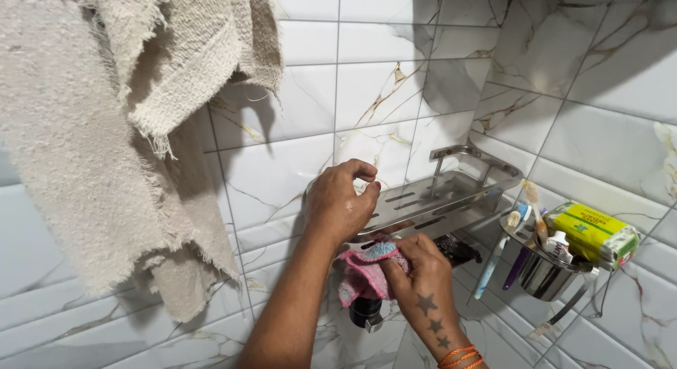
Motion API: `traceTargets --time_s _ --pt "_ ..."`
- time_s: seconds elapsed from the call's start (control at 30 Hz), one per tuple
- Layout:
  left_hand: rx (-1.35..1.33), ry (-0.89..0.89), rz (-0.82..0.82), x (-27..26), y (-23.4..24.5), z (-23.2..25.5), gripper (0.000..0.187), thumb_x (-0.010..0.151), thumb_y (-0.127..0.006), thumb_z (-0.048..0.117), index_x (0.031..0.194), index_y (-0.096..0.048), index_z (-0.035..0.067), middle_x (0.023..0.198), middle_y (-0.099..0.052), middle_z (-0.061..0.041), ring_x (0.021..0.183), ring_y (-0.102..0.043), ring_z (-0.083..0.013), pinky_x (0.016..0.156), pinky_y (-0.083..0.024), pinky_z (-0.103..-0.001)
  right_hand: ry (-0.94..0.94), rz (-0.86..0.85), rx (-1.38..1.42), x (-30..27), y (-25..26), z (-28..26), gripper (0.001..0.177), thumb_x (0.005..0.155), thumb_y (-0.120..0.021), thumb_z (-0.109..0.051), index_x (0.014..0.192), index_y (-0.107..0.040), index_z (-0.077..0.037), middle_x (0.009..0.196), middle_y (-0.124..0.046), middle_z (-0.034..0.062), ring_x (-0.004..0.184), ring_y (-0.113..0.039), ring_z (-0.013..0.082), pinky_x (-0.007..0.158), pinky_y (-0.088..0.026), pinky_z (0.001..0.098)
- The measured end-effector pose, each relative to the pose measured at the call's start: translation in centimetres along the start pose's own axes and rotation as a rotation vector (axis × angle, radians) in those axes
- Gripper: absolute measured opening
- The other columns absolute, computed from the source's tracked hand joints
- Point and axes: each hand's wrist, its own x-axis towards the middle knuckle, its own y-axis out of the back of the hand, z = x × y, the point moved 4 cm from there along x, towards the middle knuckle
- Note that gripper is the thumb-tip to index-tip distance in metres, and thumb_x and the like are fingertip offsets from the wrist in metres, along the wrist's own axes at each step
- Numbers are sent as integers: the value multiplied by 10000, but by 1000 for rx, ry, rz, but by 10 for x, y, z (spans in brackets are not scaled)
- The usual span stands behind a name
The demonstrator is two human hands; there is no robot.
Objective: The person wipes a marble bathroom shelf and a metal soap dish with a pink cloth. They then place a plastic tray containing toiletries and a cylindrical container onto the shelf.
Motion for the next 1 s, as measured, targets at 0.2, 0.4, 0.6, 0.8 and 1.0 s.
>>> traceTargets --time_s 0.2,0.4,0.6,0.8,1.0 --pt "-17 -51 21 2 1 1 257 811 -698 300 1029 -752 175 1059 -773 -33 1077 -668 -285 983 -484 -430 91 116 -72 5 -5 -7 224 764 -744 -136 958 -783 -30 845 -717 127 724 -695 253 651 -530 351" --pt "-5 -34 22 1 3 1 255 810 -704 302 1028 -756 179 1052 -770 -53 1080 -667 -287 980 -481 -435 -109 204 33 8 14 -9 219 697 -790 -131 887 -806 -22 804 -751 106 698 -745 209 656 -566 319" --pt "-66 -27 51 3 0 -5 211 830 -668 247 1000 -769 173 1006 -774 -72 1028 -692 -291 948 -506 -428 114 261 120 10 25 -33 240 797 -712 -41 1027 -780 -56 937 -717 81 797 -730 163 692 -575 294" --pt "-93 -90 97 2 -2 -7 199 842 -622 178 978 -767 162 984 -785 -57 1010 -703 -281 944 -507 -429 199 213 88 12 1 -9 341 803 -674 -34 1101 -810 -127 951 -727 60 822 -712 137 695 -572 281" --pt "-97 -32 92 3 -2 -6 201 839 -623 183 970 -774 175 979 -779 -47 1024 -688 -283 941 -507 -424 31 268 92 65 62 77 260 911 -662 -125 1141 -772 -79 949 -757 97 859 -701 164 757 -535 288"
